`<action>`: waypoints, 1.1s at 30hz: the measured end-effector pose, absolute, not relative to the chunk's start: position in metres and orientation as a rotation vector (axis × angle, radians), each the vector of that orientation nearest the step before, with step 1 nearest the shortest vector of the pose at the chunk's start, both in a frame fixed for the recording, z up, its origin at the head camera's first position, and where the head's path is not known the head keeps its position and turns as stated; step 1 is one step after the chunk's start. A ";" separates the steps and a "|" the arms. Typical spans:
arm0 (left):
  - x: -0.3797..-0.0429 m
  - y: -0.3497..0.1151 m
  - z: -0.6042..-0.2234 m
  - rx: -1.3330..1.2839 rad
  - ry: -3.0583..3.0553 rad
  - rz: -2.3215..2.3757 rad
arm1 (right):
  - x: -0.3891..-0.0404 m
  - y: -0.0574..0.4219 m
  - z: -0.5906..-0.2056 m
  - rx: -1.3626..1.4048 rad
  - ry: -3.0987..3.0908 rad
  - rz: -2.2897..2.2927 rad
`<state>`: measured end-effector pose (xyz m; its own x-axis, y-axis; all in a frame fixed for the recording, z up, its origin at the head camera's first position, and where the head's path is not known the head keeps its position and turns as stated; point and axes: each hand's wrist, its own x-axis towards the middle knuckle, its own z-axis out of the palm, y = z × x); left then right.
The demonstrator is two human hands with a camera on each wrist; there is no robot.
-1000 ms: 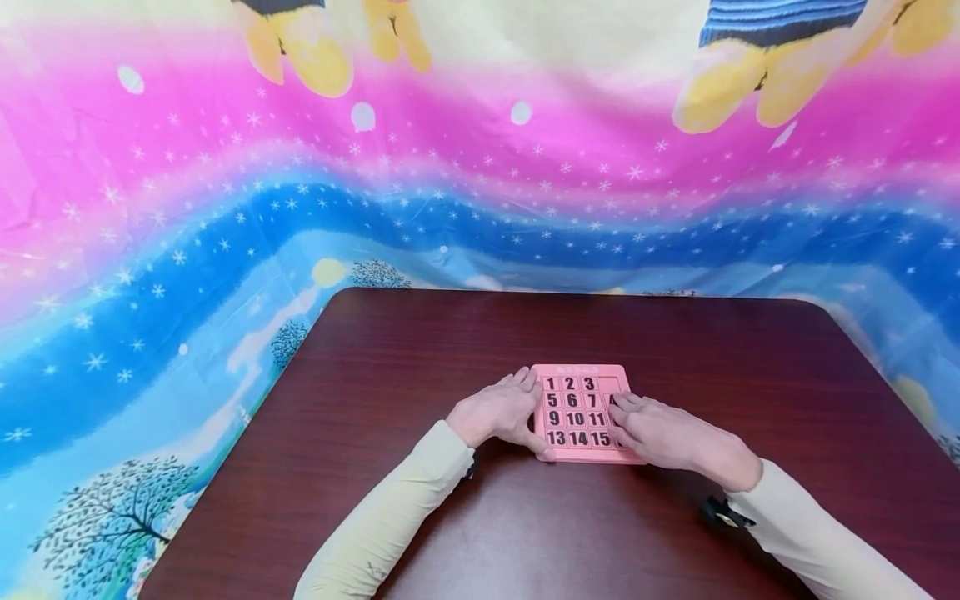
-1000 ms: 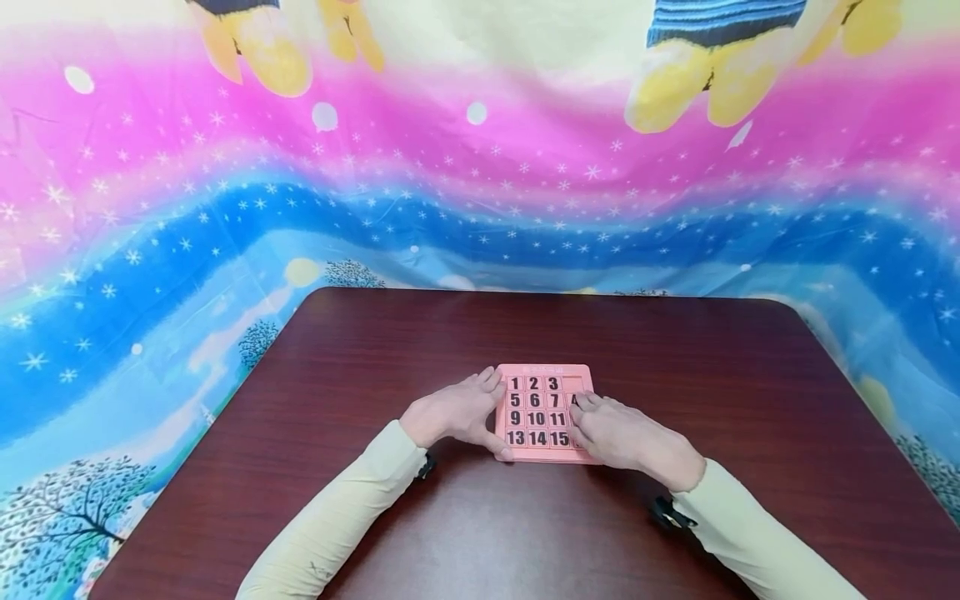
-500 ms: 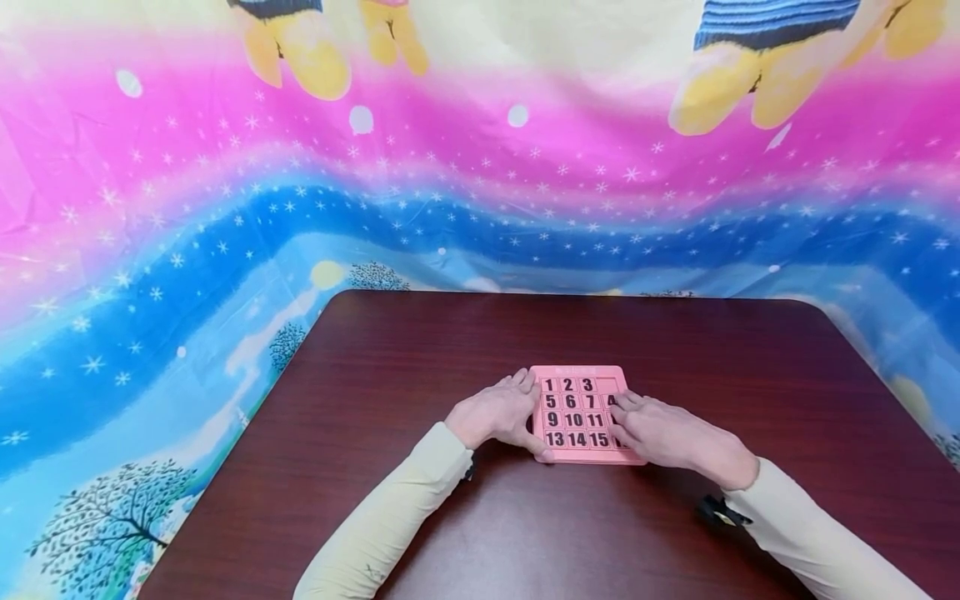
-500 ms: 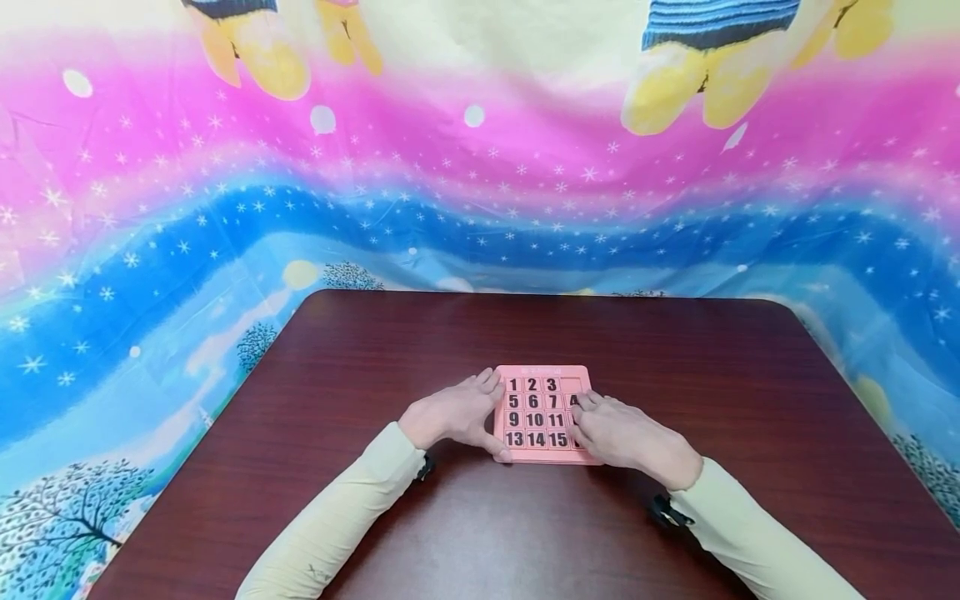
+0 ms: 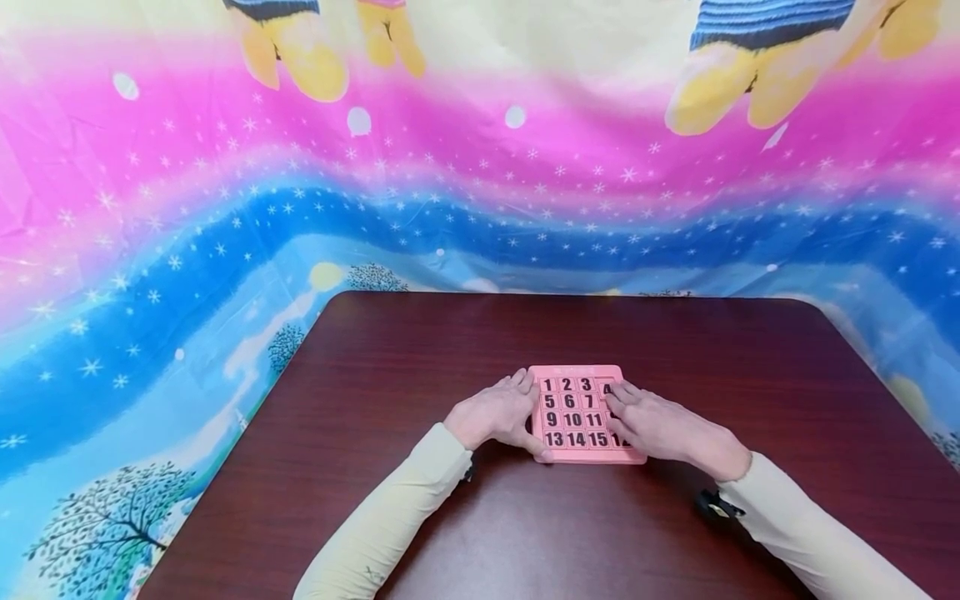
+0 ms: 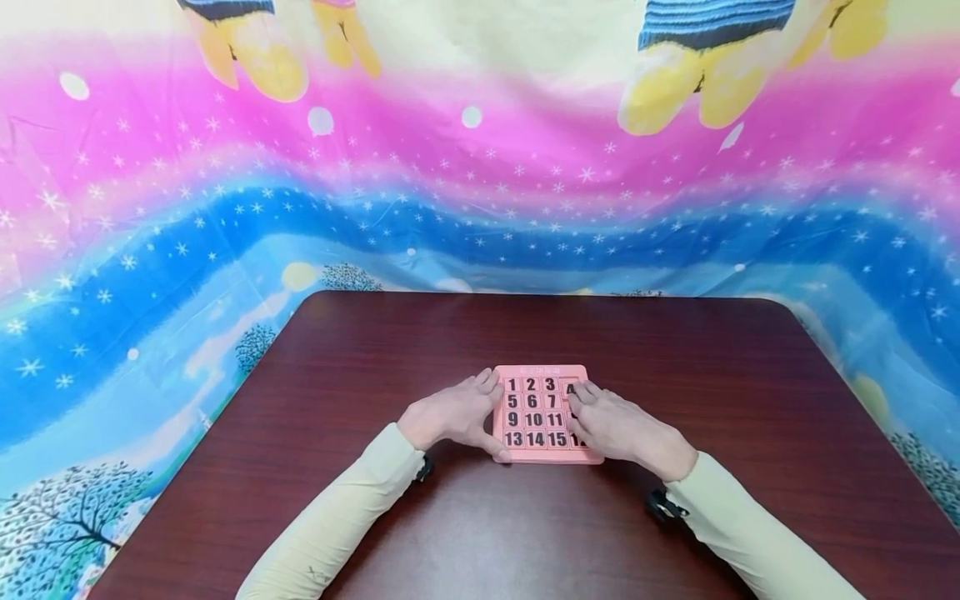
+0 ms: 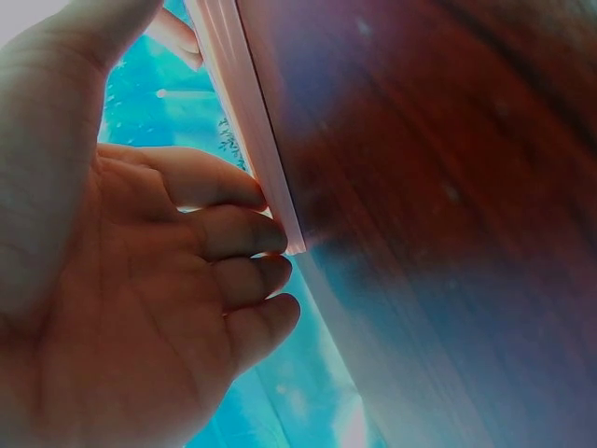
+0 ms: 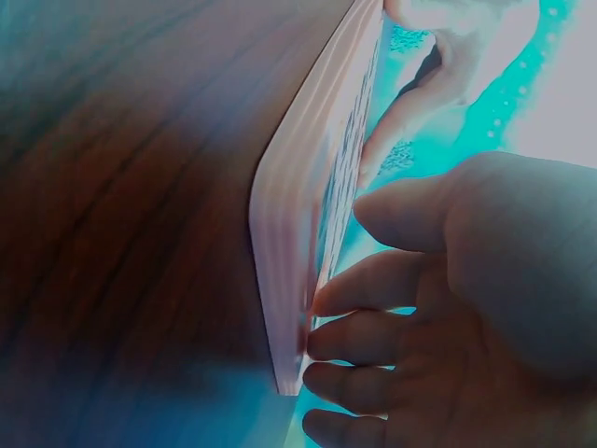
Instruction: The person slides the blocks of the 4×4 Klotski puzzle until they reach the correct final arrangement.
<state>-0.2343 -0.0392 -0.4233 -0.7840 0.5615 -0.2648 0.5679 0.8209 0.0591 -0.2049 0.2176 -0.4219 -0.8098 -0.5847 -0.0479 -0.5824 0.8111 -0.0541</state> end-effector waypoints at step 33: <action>-0.234 -0.039 -0.421 0.859 2.717 -0.019 | -0.172 0.222 -0.406 -1.048 2.914 -0.049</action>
<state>-0.2344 -0.0391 -0.4210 -0.7798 0.5607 -0.2785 0.5645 0.8220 0.0744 -0.1716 0.2216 -0.4055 -0.7703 -0.6369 -0.0310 -0.6355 0.7708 -0.0447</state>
